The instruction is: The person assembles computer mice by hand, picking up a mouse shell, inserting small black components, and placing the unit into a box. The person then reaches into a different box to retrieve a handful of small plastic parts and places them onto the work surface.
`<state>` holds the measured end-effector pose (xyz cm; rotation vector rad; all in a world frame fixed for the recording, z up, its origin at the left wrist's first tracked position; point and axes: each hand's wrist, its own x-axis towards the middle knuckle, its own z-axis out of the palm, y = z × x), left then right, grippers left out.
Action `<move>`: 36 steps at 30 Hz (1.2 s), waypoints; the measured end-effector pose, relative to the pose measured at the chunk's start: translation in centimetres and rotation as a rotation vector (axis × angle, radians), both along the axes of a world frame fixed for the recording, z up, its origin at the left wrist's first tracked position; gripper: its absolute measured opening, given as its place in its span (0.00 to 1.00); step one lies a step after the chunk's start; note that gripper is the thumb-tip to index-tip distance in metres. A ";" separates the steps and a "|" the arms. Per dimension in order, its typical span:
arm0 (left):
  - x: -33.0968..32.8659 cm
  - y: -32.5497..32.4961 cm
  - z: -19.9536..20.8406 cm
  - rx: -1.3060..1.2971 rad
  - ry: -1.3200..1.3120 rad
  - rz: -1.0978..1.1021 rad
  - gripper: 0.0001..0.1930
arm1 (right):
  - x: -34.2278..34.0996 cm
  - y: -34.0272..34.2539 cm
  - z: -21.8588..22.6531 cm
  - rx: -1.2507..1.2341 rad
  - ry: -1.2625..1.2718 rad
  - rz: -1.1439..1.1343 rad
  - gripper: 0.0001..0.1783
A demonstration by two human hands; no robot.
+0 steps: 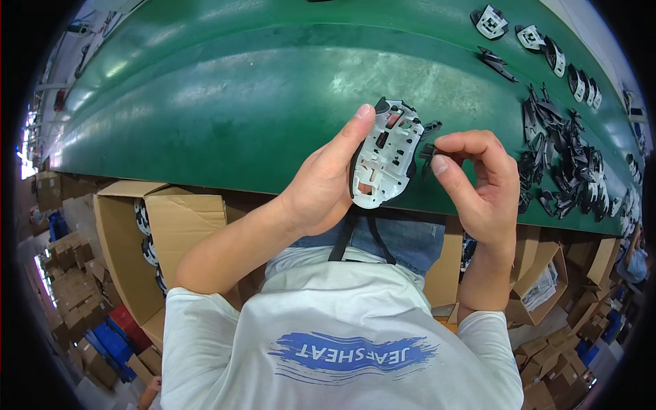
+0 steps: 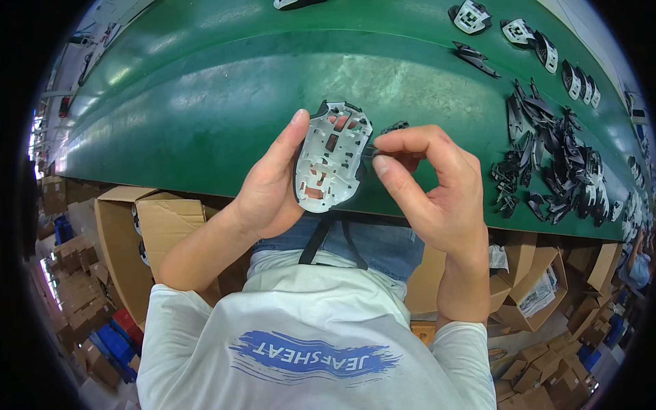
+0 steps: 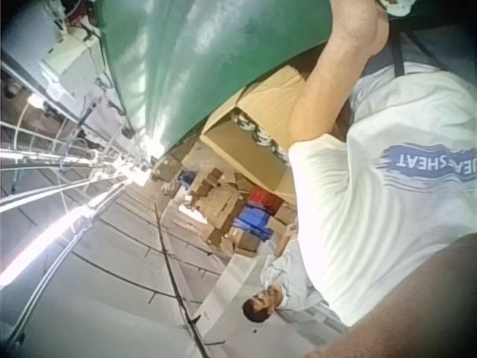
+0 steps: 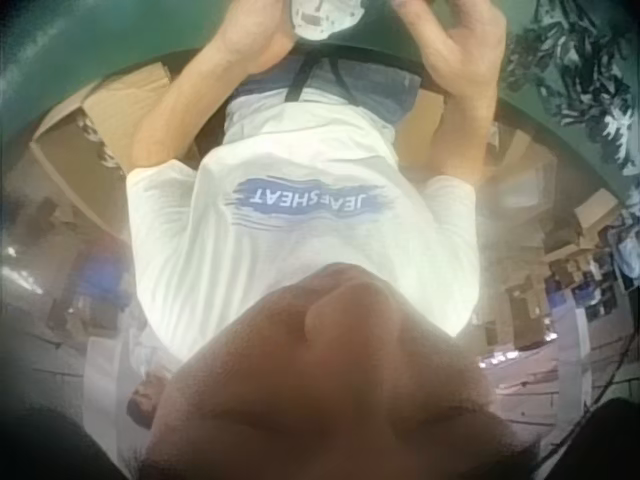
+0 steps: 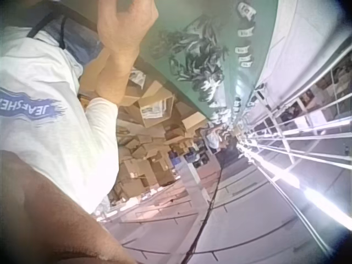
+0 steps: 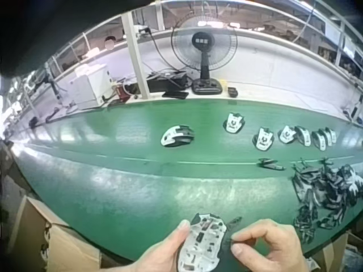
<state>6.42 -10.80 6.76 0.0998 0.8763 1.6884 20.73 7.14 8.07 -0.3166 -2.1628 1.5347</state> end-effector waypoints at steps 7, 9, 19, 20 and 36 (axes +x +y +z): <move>2.7 -0.9 -1.3 0.037 0.135 0.131 0.28 | -1.7 -3.4 -0.4 0.036 -0.129 -0.001 0.07; 2.8 -1.0 -1.8 0.047 0.169 0.130 0.27 | -1.8 -3.9 -0.6 0.068 -0.147 -0.004 0.07; 3.1 -1.5 -1.7 0.032 0.183 0.088 0.25 | -1.8 -4.3 -0.7 0.520 -0.024 -0.039 0.10; 3.1 -1.5 -1.7 0.030 0.173 0.080 0.25 | -1.7 -4.4 -0.5 0.565 -0.024 -0.019 0.10; 4.7 -1.7 -1.3 0.051 0.358 0.118 0.28 | -1.4 -5.8 0.2 0.424 -0.064 -0.113 0.11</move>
